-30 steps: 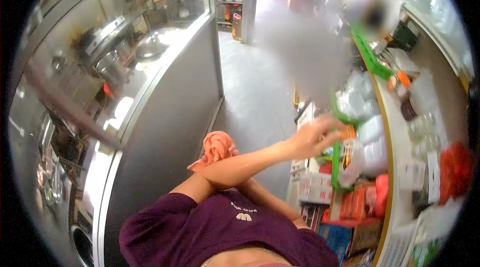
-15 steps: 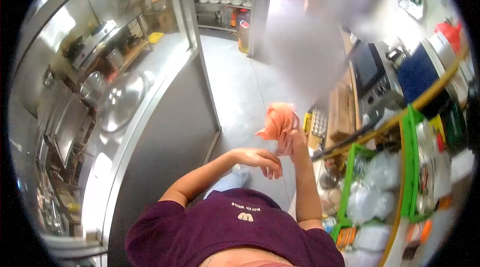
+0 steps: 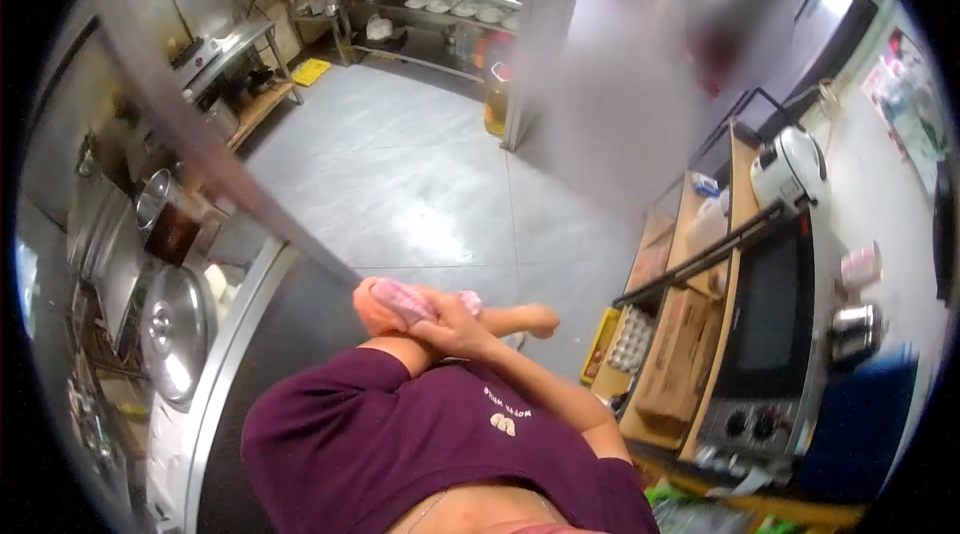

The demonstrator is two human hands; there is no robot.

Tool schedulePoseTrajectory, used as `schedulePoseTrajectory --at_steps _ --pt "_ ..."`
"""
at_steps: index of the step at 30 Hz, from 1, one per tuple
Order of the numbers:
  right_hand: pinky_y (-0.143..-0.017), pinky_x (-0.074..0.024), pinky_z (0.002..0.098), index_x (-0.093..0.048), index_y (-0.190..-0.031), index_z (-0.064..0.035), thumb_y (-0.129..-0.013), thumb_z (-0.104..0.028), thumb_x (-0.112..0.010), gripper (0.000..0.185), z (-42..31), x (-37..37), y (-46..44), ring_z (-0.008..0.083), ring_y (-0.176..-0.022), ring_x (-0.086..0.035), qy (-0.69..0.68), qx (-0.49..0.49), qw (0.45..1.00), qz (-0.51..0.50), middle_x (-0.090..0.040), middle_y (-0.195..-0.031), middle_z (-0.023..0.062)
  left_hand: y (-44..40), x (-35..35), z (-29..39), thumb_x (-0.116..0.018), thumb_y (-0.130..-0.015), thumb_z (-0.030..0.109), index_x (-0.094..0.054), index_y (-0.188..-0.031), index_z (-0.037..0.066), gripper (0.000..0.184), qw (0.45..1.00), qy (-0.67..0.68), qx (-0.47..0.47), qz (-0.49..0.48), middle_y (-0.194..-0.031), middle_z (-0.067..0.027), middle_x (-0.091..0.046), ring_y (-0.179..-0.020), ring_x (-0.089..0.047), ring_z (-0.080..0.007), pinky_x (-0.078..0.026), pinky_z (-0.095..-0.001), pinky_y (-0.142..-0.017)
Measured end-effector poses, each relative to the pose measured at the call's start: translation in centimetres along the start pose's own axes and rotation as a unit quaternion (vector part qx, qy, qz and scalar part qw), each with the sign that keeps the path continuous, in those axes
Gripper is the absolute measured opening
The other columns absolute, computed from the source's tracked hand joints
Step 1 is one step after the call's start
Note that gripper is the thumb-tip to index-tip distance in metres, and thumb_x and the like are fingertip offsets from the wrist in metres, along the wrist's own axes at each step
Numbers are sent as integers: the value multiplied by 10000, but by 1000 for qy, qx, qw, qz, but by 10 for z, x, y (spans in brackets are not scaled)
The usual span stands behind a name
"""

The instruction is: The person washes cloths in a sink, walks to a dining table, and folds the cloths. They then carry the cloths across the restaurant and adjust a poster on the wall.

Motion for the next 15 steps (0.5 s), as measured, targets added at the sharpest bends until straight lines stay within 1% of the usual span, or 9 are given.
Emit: schedulePoseTrajectory --at_steps 5,6,7,9,10,11,13,14,15 --pt "-807 -431 371 -570 -1075 -16 -745 -128 -597 350 -19 138 -62 329 -818 -579 188 157 969 20 -608 -884 173 -126 128 45 -513 -869 302 -588 -930 48 272 978 186 -16 96 -842 -64 -619 -779 -584 -170 -471 -325 -707" --pt "-810 -427 371 -573 -1067 -16 -745 -128 -599 342 -10 167 -68 329 -807 -574 205 169 964 28 -606 -870 166 -148 153 54 -514 -868 302 -588 -930 49 271 968 223 -23 114 -844 -63 -619 -778 -584 -171 -471 -325 -706" --pt "-826 -418 371 -577 -1044 -14 -740 -128 -611 326 19 193 -82 347 -811 -569 212 71 975 -12 -605 -864 158 -167 179 59 -514 -867 302 -587 -930 50 269 955 262 -29 135 -845 -63 -619 -777 -584 -171 -471 -326 -704" --pt "-824 -422 387 -560 -1049 -22 -724 -102 -620 340 9 240 -101 331 -868 -566 283 157 946 0 -606 -926 150 -196 223 66 -516 -866 302 -586 -929 53 266 921 355 -31 159 -847 -61 -619 -776 -584 -172 -471 -327 -701" --pt "-823 -423 384 -553 -1047 -29 -711 -79 -624 348 18 266 -108 316 -904 -558 330 211 920 14 -600 -956 143 -206 236 57 -525 -848 299 -589 -904 62 252 890 427 9 159 -813 -48 -613 -730 -584 -186 -471 -355 -654" --pt "-818 -427 397 -549 -1058 -28 -720 -103 -622 353 43 298 -118 316 -895 -566 359 196 913 17 -605 -941 149 -215 251 49 -533 -831 296 -591 -879 71 238 850 497 49 165 -778 -35 -606 -684 -584 -200 -471 -383 -607" --pt "-808 -435 423 -543 -1079 -26 -740 -151 -619 370 88 366 -138 317 -877 -582 420 165 892 26 -614 -910 162 -262 244 31 -552 -837 277 -570 -947 88 219 750 643 136 79 -864 -45 -606 -744 -569 -163 -459 -271 -668" --pt "-772 -448 426 -539 -1079 -18 -749 -167 -615 370 101 407 -148 325 -844 -589 426 108 897 42 -615 -912 166 -293 274 33 -547 -837 301 -570 -943 102 227 842 524 -40 120 -868 -37 -607 -739 -565 -160 -455 -282 -683" --pt "-736 -461 430 -535 -1079 -11 -758 -183 -611 372 113 450 -157 333 -812 -595 431 53 899 57 -615 -913 171 -316 288 28 -542 -837 326 -570 -938 115 236 887 378 -214 157 -872 -28 -609 -734 -560 -157 -452 -294 -698"
Point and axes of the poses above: each hand's wrist, its own y-axis away from the middle knuckle, its own x-axis out of the back of the hand, z = x × y, the point moved 10 cm from there along -y, towards the middle knuckle
